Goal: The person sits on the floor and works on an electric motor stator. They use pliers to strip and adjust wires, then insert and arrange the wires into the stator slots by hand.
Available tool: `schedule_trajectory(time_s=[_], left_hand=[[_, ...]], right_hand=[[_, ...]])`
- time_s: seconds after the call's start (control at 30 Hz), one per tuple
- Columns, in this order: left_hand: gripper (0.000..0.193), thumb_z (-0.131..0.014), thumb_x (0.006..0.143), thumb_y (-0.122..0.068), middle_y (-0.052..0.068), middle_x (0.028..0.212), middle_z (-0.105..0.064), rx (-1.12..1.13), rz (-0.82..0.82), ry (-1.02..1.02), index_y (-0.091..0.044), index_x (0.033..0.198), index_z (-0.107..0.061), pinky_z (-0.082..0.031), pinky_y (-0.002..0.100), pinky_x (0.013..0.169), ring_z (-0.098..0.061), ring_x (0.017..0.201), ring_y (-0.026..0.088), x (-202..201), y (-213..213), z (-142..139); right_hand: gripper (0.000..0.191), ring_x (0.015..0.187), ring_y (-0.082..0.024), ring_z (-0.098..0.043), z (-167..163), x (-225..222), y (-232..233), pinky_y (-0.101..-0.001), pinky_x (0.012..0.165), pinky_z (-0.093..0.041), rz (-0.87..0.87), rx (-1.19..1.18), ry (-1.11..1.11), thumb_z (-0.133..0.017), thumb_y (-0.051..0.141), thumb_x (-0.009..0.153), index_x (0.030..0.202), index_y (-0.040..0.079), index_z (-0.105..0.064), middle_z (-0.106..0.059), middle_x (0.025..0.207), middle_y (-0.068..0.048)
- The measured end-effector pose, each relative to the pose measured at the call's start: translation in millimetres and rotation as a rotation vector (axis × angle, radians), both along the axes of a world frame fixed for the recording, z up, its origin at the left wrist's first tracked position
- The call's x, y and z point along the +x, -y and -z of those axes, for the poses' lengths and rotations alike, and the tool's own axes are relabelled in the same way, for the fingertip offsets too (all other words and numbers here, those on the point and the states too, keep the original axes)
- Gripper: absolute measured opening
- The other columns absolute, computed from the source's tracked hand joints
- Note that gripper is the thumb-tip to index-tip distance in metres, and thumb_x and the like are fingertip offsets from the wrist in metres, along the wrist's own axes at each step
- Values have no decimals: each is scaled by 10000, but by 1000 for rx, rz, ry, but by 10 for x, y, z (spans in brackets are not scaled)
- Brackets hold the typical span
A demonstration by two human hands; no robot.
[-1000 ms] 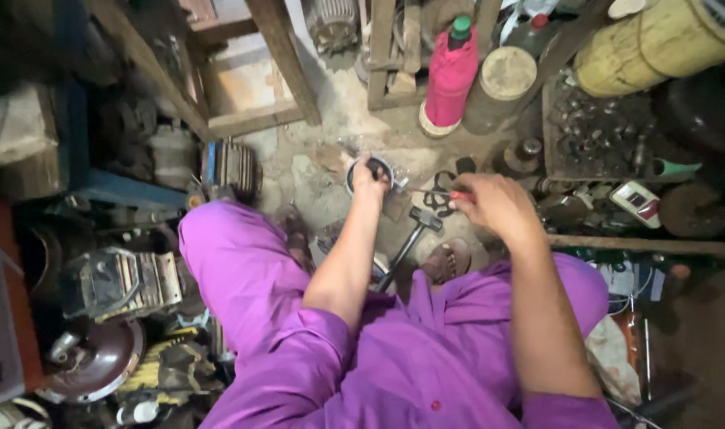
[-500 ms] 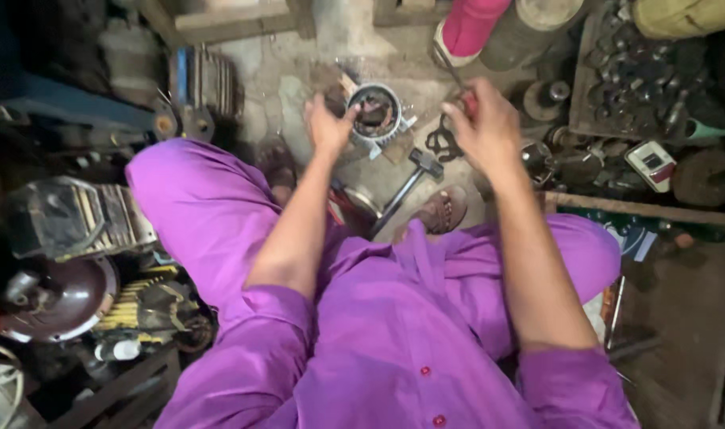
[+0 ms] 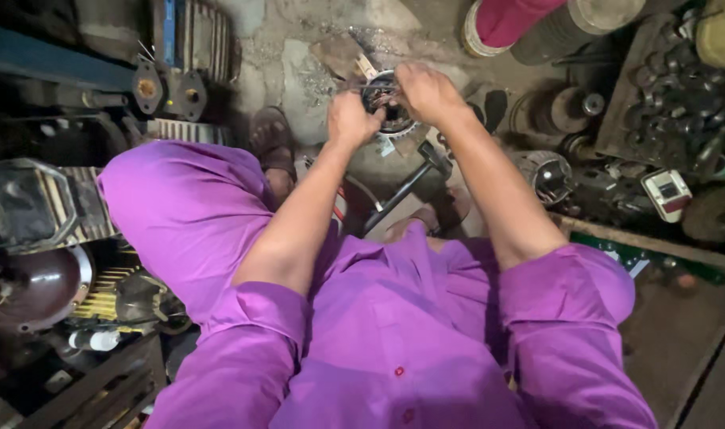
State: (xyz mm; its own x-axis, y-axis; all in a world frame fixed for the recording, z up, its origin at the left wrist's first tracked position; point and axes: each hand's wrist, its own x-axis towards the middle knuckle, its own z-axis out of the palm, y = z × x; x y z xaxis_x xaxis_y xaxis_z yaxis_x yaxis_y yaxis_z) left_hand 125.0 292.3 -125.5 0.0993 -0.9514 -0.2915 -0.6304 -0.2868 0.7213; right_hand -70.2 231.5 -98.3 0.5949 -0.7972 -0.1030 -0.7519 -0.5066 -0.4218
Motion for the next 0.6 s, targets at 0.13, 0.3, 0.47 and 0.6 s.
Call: schedule_trajectory(time_s=[0.13, 0.3, 0.47, 0.6], left_hand=[[724, -855, 707, -255, 265, 1132, -678, -135, -65, 42, -2, 1311, -549, -515, 493, 946, -650, 1044, 454, -99, 34, 29], [796, -822, 706, -220, 257, 1194, -658, -202, -79, -1, 40, 1393, -518, -504, 486, 985, -620, 1126, 454, -100, 43, 106], [703, -858, 697, -264, 261, 1224, -647, -139, -36, 69, 27, 1270, -573, -501, 480, 991, -614, 1151, 447, -79, 53, 57], [814, -875, 624, -301, 315, 1207, -628, -400, -12, 125, 96, 1255, -547, -509, 485, 932, -619, 1096, 460, -40, 77, 57]], right_hand=[[312, 1078, -431, -595, 101, 40, -30, -504, 891, -494, -4, -123, 106, -762, 153, 925, 1084, 21, -528, -600, 1112, -207], [332, 1113, -409, -587, 46, 23, -36, -491, 923, -498, -7, -102, 89, -763, 141, 887, 1099, 36, -530, -602, 1133, -189], [414, 1069, -409, -590, 46, 3, 39, -484, 892, -517, -107, -135, 39, -797, 190, 799, 1062, 14, -530, -590, 1087, -206], [384, 1070, -389, -607, 194, -12, 92, -478, 863, -531, -146, -160, 25, -802, 183, 843, 1083, 30, -545, -602, 1105, -190]])
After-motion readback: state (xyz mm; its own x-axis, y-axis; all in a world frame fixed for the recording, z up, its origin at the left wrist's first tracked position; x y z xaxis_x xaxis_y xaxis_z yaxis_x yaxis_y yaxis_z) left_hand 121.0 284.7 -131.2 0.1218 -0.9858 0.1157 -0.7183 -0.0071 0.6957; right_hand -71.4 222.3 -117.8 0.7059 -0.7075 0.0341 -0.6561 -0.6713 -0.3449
